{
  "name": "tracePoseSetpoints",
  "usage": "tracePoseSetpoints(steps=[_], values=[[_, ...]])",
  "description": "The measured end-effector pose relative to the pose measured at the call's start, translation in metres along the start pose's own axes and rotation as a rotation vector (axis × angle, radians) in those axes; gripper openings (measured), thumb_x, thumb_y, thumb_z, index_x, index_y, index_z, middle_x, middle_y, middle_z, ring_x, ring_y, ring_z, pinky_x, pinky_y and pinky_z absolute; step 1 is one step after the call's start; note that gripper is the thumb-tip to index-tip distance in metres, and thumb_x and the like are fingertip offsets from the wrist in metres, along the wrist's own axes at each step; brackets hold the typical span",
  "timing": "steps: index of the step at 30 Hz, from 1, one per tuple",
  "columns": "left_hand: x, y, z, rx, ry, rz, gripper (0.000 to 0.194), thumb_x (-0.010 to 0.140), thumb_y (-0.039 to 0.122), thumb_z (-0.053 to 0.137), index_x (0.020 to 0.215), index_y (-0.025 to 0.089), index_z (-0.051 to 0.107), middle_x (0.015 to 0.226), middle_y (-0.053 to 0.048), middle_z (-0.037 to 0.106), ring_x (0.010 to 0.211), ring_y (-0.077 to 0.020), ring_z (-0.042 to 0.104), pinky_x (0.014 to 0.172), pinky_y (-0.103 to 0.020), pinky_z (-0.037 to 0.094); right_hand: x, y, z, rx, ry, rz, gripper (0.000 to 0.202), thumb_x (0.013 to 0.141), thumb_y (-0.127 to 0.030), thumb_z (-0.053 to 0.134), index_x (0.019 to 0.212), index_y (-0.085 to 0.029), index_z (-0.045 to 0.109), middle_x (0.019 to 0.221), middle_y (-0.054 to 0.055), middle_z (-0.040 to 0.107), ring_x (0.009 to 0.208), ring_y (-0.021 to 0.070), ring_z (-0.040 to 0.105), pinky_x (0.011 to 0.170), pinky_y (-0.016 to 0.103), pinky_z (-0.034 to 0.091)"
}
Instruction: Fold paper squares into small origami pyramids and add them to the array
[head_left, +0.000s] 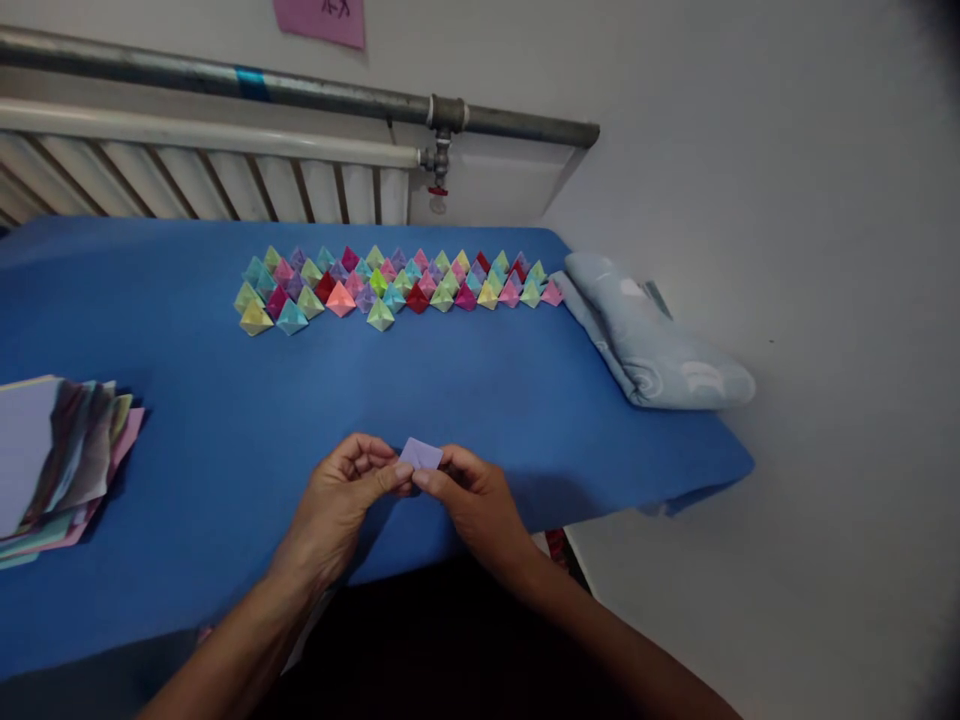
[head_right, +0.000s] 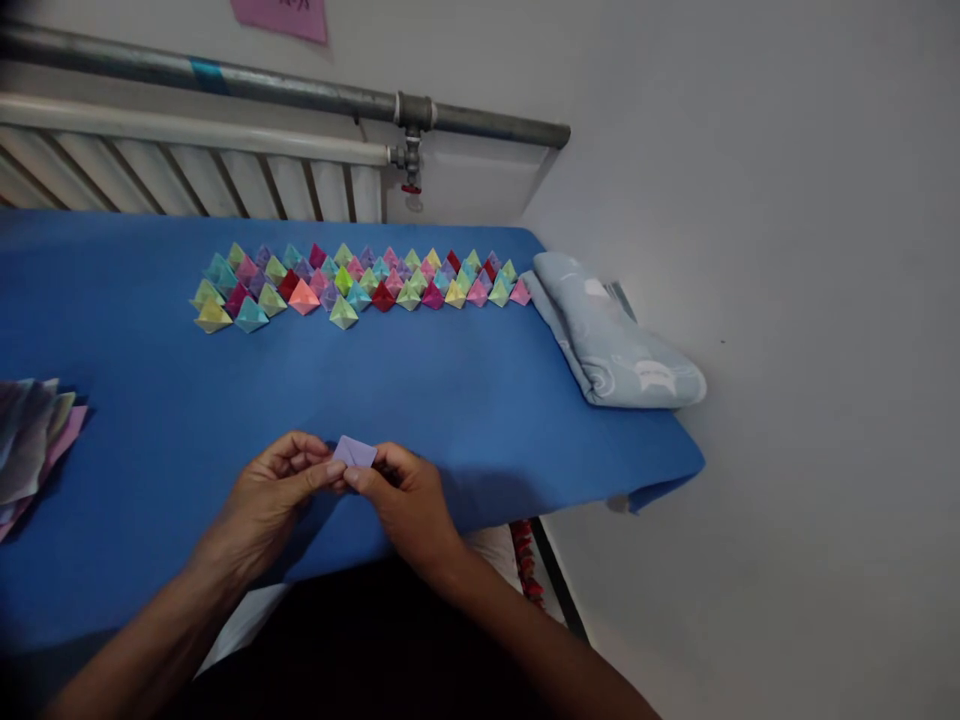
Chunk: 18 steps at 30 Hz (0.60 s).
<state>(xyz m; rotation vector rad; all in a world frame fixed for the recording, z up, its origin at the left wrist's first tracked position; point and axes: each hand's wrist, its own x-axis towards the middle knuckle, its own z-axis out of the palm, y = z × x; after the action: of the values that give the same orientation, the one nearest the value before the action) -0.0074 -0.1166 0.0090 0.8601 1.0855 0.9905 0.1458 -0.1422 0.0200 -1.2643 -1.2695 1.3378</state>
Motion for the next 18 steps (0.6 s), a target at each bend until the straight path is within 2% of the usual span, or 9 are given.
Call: tracePoseSetpoints(steps=[2,4,7,9,11,14,16,18], values=[[0.001,0.005,-0.006,0.069,-0.076,-0.009,0.023,0.067,0.028,0.075,0.082,0.02,0.06,0.067,0.003,0.067,0.062,-0.012,0.064,0.066,-0.028,0.052,0.0,0.0,-0.002,-0.139,-0.005,-0.034,0.012,0.087,-0.026,0.056,0.076,-0.022,0.059,0.073,-0.001,0.066,0.073,0.0146,0.063,0.069,0.028,0.05],[0.003,0.015,-0.012,0.251,-0.195,0.033,0.022,0.072,0.03,0.072,0.09,0.02,0.065,0.077,0.001,0.07,0.071,-0.0139,0.065,0.07,-0.029,0.052,0.0,0.001,-0.006,-0.341,-0.018,-0.11,0.015,0.088,-0.025,0.056,0.074,-0.021,0.059,0.068,-0.002,0.061,0.066,0.0126,0.057,0.063,0.025,0.044],[0.006,0.033,-0.019,0.631,-0.356,0.225,0.012,0.082,0.03,0.063,0.087,0.022,0.069,0.083,0.001,0.071,0.078,-0.0151,0.064,0.074,-0.03,0.051,0.003,0.002,-0.012,-0.601,-0.065,-0.291,0.018,0.089,-0.024,0.056,0.073,-0.019,0.058,0.067,-0.002,0.058,0.065,0.012,0.051,0.064,0.025,0.039],[0.008,0.037,-0.02,0.85,-0.406,0.412,0.012,0.086,0.026,0.057,0.085,0.022,0.068,0.08,0.001,0.069,0.076,-0.015,0.063,0.073,-0.029,0.05,0.005,0.004,-0.015,-0.73,-0.081,-0.424,0.017,0.092,-0.023,0.053,0.077,-0.019,0.06,0.071,0.0,0.062,0.068,0.0134,0.051,0.068,0.027,0.038],[0.01,0.033,-0.019,1.034,-0.385,0.649,0.014,0.089,0.022,0.053,0.086,0.021,0.066,0.081,0.0,0.068,0.077,-0.0161,0.063,0.073,-0.031,0.049,0.009,0.009,-0.018,-0.871,-0.055,-0.556,0.016,0.093,-0.021,0.049,0.083,-0.018,0.061,0.077,0.003,0.065,0.072,0.0157,0.051,0.071,0.03,0.037],[0.015,0.015,-0.017,1.242,-0.267,1.01,0.017,0.093,0.016,0.048,0.089,0.018,0.064,0.088,-0.005,0.069,0.082,-0.0198,0.062,0.075,-0.036,0.049,0.016,0.018,-0.023,-1.09,0.014,-0.732,0.017,0.093,-0.019,0.048,0.088,-0.017,0.064,0.083,0.005,0.068,0.075,0.0186,0.049,0.071,0.033,0.034],[0.018,0.003,-0.016,1.314,-0.179,1.172,0.016,0.094,0.014,0.048,0.091,0.015,0.064,0.092,-0.009,0.07,0.085,-0.0212,0.062,0.076,-0.037,0.048,0.021,0.025,-0.027,-1.195,0.043,-0.8,0.017,0.094,-0.02,0.049,0.09,-0.018,0.066,0.083,0.005,0.068,0.074,0.0191,0.047,0.07,0.034,0.032],[0.018,-0.007,-0.016,1.351,-0.117,1.243,0.014,0.094,0.012,0.05,0.092,0.013,0.064,0.092,-0.01,0.07,0.084,-0.0214,0.061,0.075,-0.037,0.048,0.025,0.031,-0.029,-1.258,0.044,-0.818,0.016,0.094,-0.021,0.05,0.093,-0.019,0.067,0.085,0.004,0.069,0.075,0.019,0.047,0.07,0.035,0.03]])
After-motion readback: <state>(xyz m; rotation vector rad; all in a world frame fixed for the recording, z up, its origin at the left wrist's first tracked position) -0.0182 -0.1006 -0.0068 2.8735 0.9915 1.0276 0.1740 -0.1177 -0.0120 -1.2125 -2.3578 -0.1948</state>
